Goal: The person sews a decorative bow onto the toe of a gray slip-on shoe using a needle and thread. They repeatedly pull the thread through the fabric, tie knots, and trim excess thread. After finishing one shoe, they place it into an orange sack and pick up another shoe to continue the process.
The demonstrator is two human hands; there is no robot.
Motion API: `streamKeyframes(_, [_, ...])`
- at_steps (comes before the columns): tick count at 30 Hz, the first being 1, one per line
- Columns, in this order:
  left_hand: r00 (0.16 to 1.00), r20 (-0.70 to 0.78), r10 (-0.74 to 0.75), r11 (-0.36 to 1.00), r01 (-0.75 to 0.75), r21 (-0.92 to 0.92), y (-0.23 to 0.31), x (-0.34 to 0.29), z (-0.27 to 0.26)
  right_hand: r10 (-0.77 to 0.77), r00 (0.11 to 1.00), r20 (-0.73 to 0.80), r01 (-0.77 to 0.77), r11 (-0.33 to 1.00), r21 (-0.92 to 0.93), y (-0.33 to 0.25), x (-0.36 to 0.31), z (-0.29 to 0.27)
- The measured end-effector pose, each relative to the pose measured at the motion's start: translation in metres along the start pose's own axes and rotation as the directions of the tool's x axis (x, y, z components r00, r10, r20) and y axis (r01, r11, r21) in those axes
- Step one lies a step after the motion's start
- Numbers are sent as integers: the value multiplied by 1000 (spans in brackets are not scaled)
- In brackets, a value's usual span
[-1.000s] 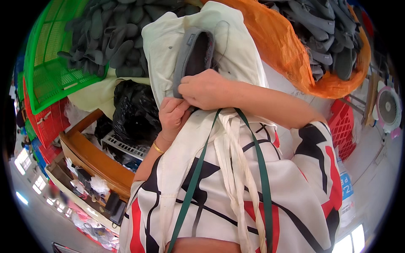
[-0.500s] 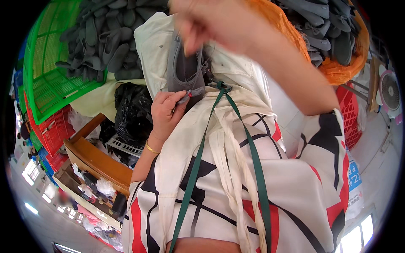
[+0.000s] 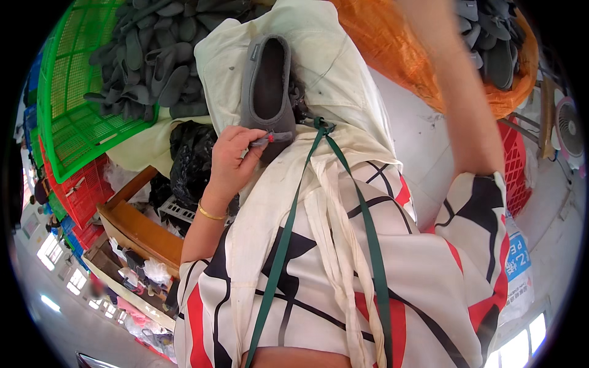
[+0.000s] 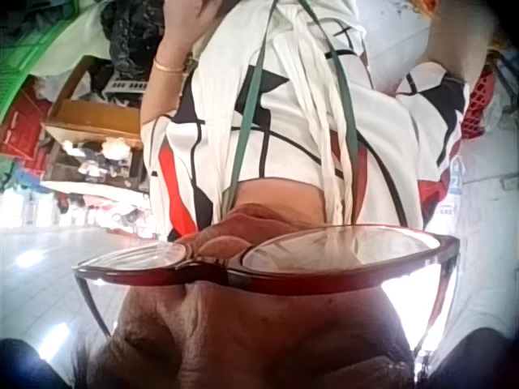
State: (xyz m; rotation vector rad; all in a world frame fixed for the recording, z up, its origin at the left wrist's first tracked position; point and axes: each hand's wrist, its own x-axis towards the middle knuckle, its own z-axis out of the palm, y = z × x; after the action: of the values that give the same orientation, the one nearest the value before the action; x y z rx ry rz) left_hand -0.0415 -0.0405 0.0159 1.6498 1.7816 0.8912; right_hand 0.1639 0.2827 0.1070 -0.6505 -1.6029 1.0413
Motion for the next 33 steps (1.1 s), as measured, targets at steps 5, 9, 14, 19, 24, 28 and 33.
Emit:
streamKeyframes(5, [999,37,-24,998,26,-52,1,7,-10,-7,498,867,332,925,-183,21,-143,74])
streamKeyframes(9, [990,111,-88,990,100,-102,-4,8,-10,-151,360,921,540,838,-74,29,-163,90])
streamKeyframes(14, [962,213,-174,964,210,-163,-8,13,-13,-67,332,941,433,897,-89,27,-157,94])
streamKeyframes(19, [967,215,-137,965,179,-190,-13,14,-10,-5,621,784,190,971,-145,29,-169,104])
streamKeyframes(24, [944,242,-226,959,259,-117,-6,14,-10,-64,671,739,486,790,-374,42,-175,114])
streamKeyframes(28, [915,60,-399,903,404,-146,1,1,-3,-5,717,698,361,858,-365,45,-172,109])
streamKeyframes(33, [730,32,-683,726,683,-86,9,-31,11,27,427,904,464,851,-245,30,-156,80])
